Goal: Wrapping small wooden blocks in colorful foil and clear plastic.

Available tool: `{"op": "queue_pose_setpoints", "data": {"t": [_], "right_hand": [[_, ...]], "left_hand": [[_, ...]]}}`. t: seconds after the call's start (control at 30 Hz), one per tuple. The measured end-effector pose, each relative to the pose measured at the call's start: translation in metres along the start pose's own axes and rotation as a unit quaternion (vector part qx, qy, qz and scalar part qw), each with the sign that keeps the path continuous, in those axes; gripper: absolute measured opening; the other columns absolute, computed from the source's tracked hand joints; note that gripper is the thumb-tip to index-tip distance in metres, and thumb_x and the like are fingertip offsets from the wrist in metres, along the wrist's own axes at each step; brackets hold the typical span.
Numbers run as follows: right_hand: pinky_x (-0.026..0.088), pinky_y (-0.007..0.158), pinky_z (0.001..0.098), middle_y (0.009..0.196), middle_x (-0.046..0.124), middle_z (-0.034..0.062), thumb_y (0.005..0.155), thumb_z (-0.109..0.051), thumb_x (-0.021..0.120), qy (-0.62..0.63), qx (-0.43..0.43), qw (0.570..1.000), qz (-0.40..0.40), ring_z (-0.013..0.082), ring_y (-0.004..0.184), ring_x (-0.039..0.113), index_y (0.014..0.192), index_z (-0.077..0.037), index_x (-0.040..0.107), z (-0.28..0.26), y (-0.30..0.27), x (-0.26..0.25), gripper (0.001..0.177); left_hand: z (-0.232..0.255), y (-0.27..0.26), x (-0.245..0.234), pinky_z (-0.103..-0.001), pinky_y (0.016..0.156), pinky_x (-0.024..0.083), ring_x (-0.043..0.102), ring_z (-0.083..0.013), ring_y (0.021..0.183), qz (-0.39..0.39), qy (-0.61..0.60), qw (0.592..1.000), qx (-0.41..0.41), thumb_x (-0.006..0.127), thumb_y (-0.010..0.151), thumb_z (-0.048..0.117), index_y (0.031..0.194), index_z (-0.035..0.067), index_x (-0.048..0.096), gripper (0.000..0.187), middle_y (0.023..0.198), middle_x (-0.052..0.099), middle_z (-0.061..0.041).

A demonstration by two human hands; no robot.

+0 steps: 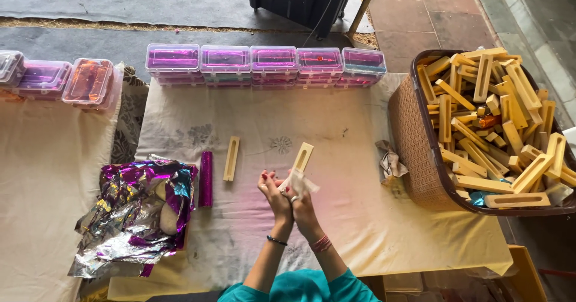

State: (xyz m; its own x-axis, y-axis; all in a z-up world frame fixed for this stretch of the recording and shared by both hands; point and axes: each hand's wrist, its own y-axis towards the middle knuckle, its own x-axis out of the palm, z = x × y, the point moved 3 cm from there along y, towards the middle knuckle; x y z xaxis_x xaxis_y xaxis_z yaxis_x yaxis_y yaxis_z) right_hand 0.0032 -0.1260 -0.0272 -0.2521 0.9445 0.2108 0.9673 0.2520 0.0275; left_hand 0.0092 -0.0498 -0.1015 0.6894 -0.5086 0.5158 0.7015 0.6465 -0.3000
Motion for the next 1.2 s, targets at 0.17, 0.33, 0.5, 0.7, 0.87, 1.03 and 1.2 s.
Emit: {"op": "queue_pose_setpoints", "data": {"t": [0.17,0.33,0.5,0.7,0.87,1.03,1.2], "right_hand": [[0.052,0.089,0.0217,0.119,0.061,0.0029,0.103,-0.009,0.051,0.002,0.068,0.997,-0.040,0.0068,0.101,0.059,0.149,-0.001,0.045,0.011,-0.009,-0.013,0.047],[0.052,0.056,0.0256,0.091,0.063,0.0021,0.106,-0.016,0.052,-0.121,0.113,0.981,-0.100,0.0084,0.069,0.061,0.134,0.002,0.063,0.006,-0.022,-0.024,0.035],[0.056,0.058,0.0266,0.088,0.071,0.0003,0.100,-0.022,0.056,-0.091,0.003,0.995,0.028,0.0076,0.069,0.063,0.118,0.002,0.066,0.001,-0.002,-0.048,0.032],[0.049,0.066,0.0275,0.086,0.060,0.0025,0.113,-0.026,0.050,0.065,0.020,0.975,0.213,0.0089,0.073,0.055,0.107,-0.001,0.063,0.027,0.023,-0.067,0.028],[0.053,0.075,0.0290,0.096,0.059,0.0055,0.115,-0.024,0.048,0.186,0.009,0.957,0.222,0.0125,0.080,0.056,0.119,-0.003,0.056,0.090,0.035,-0.114,0.023],[0.057,0.086,0.0367,0.108,0.069,0.0118,0.107,-0.031,0.037,0.173,0.063,0.945,0.270,0.0218,0.097,0.066,0.127,-0.012,0.054,-0.014,0.030,-0.084,0.033],[0.056,0.096,0.0335,0.113,0.072,0.0125,0.108,-0.037,0.035,0.135,0.000,0.980,0.149,0.0204,0.108,0.068,0.130,-0.006,0.058,-0.059,0.027,-0.052,0.045]], "left_hand": [[0.037,0.008,-0.002,-0.038,0.102,0.042,0.051,-0.0212,0.120,0.016,0.103,0.994,0.032,0.036,0.105,0.050,0.146,0.004,0.039,0.061,0.140,0.050,-0.016],[0.074,0.013,0.019,-0.037,0.097,0.054,0.067,-0.0222,0.105,-0.195,0.007,0.980,0.030,0.059,0.102,0.031,0.143,0.003,0.045,0.051,0.113,0.073,-0.016],[0.061,0.008,0.019,-0.039,0.088,0.060,0.069,-0.0219,0.094,-0.229,-0.093,0.967,-0.063,0.062,0.103,0.019,0.135,0.000,0.055,0.037,0.102,0.071,-0.013],[0.037,-0.030,0.045,-0.033,0.094,0.059,0.069,-0.0183,0.099,-0.318,-0.115,0.939,-0.060,0.057,0.105,0.022,0.122,0.001,0.056,0.027,0.102,0.071,-0.009],[0.014,-0.035,0.040,-0.025,0.085,0.053,0.064,-0.0109,0.093,-0.386,-0.008,0.922,-0.031,0.054,0.109,0.022,0.116,0.005,0.056,0.018,0.098,0.069,-0.003],[0.077,-0.044,0.049,-0.042,0.056,0.048,0.064,-0.0314,0.058,-0.279,0.363,0.877,0.145,0.062,0.104,0.024,0.094,0.001,0.060,0.025,0.067,0.063,-0.017],[0.064,-0.043,0.046,-0.055,0.066,0.051,0.068,-0.0449,0.078,-0.298,0.525,0.779,0.167,0.068,0.092,0.026,0.099,0.006,0.065,0.021,0.078,0.070,-0.024]]}}
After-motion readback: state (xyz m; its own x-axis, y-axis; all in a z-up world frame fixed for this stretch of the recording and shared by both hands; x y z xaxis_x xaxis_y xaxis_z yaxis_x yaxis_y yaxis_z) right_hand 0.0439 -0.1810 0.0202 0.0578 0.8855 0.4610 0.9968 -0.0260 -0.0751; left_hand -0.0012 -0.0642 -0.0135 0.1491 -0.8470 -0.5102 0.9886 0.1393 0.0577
